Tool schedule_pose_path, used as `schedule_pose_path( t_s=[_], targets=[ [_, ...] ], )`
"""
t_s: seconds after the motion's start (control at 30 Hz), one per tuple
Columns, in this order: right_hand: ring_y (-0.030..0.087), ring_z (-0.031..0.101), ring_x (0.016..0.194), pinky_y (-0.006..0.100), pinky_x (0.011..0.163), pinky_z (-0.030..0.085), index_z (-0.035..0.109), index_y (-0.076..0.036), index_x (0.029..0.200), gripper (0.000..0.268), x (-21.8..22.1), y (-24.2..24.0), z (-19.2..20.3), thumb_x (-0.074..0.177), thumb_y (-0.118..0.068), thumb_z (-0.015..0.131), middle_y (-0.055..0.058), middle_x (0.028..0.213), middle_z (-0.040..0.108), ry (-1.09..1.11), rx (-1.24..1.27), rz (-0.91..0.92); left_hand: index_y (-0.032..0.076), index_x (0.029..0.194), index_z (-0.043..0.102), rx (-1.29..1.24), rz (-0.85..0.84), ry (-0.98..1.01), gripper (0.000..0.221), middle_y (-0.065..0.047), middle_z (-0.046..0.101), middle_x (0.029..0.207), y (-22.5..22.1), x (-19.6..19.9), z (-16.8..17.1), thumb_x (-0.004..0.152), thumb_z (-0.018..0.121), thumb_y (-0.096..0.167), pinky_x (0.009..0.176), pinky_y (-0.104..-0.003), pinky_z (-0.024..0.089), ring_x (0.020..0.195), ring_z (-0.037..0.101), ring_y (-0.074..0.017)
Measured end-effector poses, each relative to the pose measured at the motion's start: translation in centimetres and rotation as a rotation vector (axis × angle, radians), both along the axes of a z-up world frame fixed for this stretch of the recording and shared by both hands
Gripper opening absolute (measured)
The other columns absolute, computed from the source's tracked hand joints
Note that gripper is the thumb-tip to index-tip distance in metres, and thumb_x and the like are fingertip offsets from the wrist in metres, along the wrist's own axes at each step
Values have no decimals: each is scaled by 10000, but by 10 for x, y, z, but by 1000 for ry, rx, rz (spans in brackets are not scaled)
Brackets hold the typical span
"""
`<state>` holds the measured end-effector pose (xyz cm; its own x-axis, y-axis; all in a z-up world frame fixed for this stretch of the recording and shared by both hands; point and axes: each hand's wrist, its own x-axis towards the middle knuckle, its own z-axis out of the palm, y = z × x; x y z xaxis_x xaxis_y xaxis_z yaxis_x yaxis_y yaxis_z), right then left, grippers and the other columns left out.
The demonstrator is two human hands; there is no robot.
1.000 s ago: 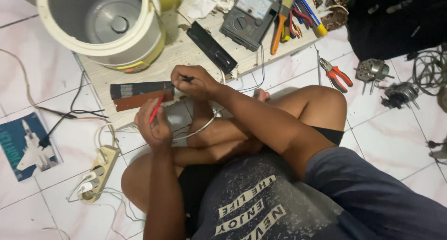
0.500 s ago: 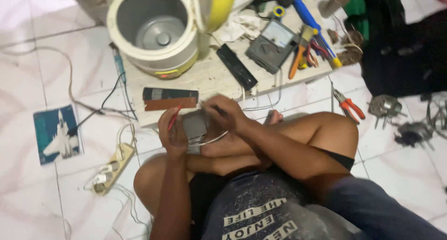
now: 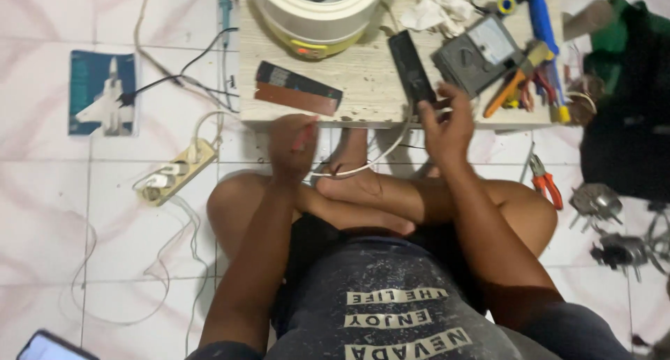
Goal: The person sits on the floor and uses a multimeter with red and black probes to test a remote control and a battery pack, opening the remote's casing to reach its contacts. They then probe and test a green circuit board on the low table, repositioning the probes across its components.
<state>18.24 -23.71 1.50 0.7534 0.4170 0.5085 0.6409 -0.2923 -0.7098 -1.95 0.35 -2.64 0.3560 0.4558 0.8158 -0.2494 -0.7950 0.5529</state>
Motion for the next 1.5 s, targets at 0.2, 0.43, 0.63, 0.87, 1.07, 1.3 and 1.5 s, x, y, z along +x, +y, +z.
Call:
schedule_pose_path(
  t_s=[0.2, 0.43, 0.63, 0.87, 1.07, 1.3, 1.5],
  targets=[
    [401, 681, 1061, 517, 885, 563, 584, -108, 1396, 617, 29, 5, -8, 893, -338, 855, 170, 1177, 660, 115, -527, -168, 127, 1311, 645, -27, -605, 544, 379, -236, 720, 964, -8, -21, -3, 985, 572, 304, 909, -529, 505, 971, 681, -430],
    [392, 715, 998, 501, 831, 570, 671, -148, 1311, 537, 44, -12, -43, 893, -435, 849, 152, 1070, 725, 155, -583, -261, 171, 1110, 732, 38, -468, 478, 207, -66, 735, 1080, -17, -14, -21, 971, 592, 109, 868, -429, 509, 1001, 705, -324],
    [220, 629, 817, 345, 682, 518, 678, 1, 1206, 287, 35, -21, -39, 968, -130, 771, 136, 916, 635, 382, -116, -186, 210, 1186, 751, -107, -287, 448, 269, -38, 722, 1142, -13, -5, -43, 980, 600, 123, 932, -397, 554, 1071, 705, -278],
    [110, 593, 691, 228, 568, 523, 604, -98, 1124, 202, 21, -7, -8, 974, -105, 739, 37, 888, 559, 649, 281, -258, 209, 1149, 747, -143, -229, 415, 218, -13, 716, 1075, -9, -8, -29, 982, 647, 110, 923, -369, 570, 1052, 723, -260],
    [124, 593, 632, 255, 515, 529, 563, -123, 1083, 219, 52, -2, -22, 956, -98, 739, 17, 820, 520, 784, 398, -244, 223, 1163, 743, -191, -198, 433, 216, -9, 727, 1088, -12, -6, -32, 985, 657, 138, 912, -381, 574, 1057, 727, -260],
    [172, 773, 809, 320, 712, 594, 517, -174, 956, 295, 26, 30, 24, 907, -101, 798, 17, 867, 697, 812, 489, -249, 191, 1115, 775, -226, -174, 248, 198, -18, 756, 994, -10, -7, -16, 948, 717, 102, 705, -319, 616, 867, 743, -259],
    [110, 697, 641, 211, 599, 539, 501, -152, 908, 353, 29, 24, 16, 910, -167, 854, 46, 773, 701, 620, 627, -300, 140, 1098, 768, -242, -248, 194, 185, -63, 745, 923, -4, -2, -14, 949, 704, 51, 609, -333, 593, 737, 714, -269]
  ],
)
